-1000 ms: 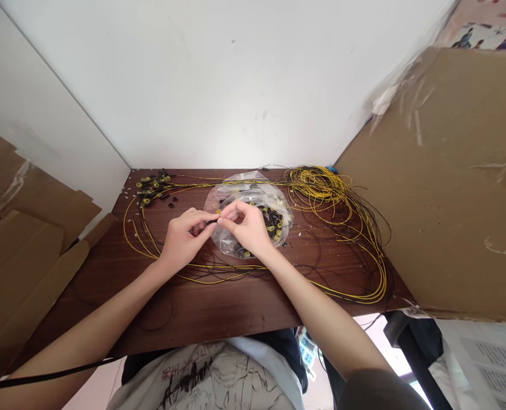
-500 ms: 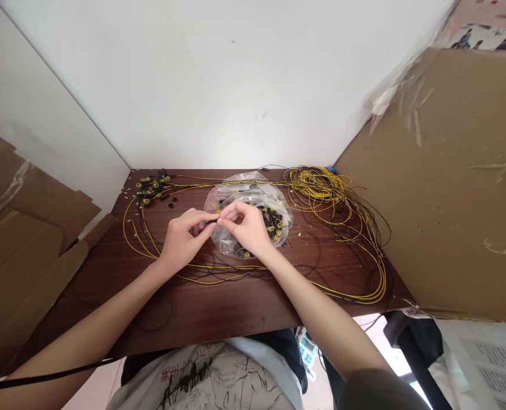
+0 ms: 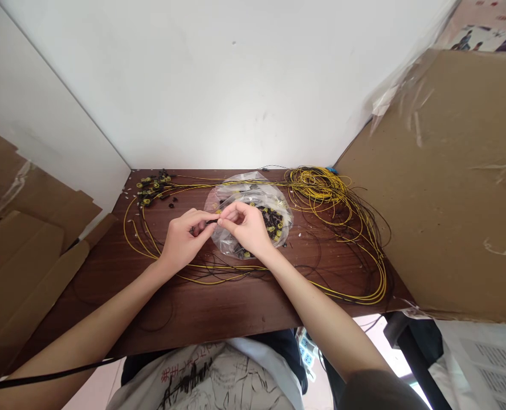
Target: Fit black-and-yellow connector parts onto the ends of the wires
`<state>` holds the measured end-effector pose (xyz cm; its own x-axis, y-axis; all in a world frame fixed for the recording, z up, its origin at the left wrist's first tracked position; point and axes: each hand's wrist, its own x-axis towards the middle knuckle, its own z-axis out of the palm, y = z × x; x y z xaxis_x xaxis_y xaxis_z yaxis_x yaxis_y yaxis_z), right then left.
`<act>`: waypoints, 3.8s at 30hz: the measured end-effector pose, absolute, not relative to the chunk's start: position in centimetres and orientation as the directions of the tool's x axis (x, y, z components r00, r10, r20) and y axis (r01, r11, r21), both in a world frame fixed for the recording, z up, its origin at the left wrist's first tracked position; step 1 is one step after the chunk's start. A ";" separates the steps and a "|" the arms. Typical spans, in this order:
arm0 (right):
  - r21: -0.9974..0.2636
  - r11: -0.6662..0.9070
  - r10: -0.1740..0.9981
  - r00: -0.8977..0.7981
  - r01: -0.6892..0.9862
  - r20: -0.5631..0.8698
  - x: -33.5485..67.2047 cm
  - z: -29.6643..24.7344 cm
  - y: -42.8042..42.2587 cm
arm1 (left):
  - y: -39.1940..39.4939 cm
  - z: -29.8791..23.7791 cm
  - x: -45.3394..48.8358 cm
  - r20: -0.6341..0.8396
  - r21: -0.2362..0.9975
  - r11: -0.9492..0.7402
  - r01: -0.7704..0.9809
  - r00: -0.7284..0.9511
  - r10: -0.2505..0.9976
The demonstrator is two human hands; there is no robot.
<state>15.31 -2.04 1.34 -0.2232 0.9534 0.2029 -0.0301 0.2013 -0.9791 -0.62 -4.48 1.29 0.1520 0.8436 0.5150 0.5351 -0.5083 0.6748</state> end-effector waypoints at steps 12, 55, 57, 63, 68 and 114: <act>-0.977 0.214 0.950 -0.230 -0.013 0.211 15.3 1.2 -2.1 | -4.5 1.3 -0.6 0.522 0.663 -0.517 0.542 0.160 0.838; -0.975 0.224 0.953 -0.210 0.010 0.217 15.2 1.4 -2.1 | -4.5 1.5 -0.5 0.509 0.668 -0.499 0.553 0.149 0.848; -0.973 0.231 0.952 -0.209 0.005 0.225 15.2 1.4 -2.1 | -4.6 1.5 -0.5 0.497 0.669 -0.485 0.564 0.146 0.855; -0.964 0.260 0.947 -0.205 0.047 0.246 15.3 1.3 -2.1 | -4.6 1.5 -0.6 0.486 0.674 -0.471 0.569 0.138 0.863; -0.945 0.284 0.947 -0.201 0.162 0.251 15.4 1.2 -2.1 | -4.5 1.5 -0.6 0.464 0.693 -0.458 0.557 0.142 0.874; -0.894 0.332 0.935 -0.227 0.301 0.270 15.5 1.7 -2.3 | -4.1 1.1 -0.4 0.274 0.904 -0.272 0.330 0.042 0.961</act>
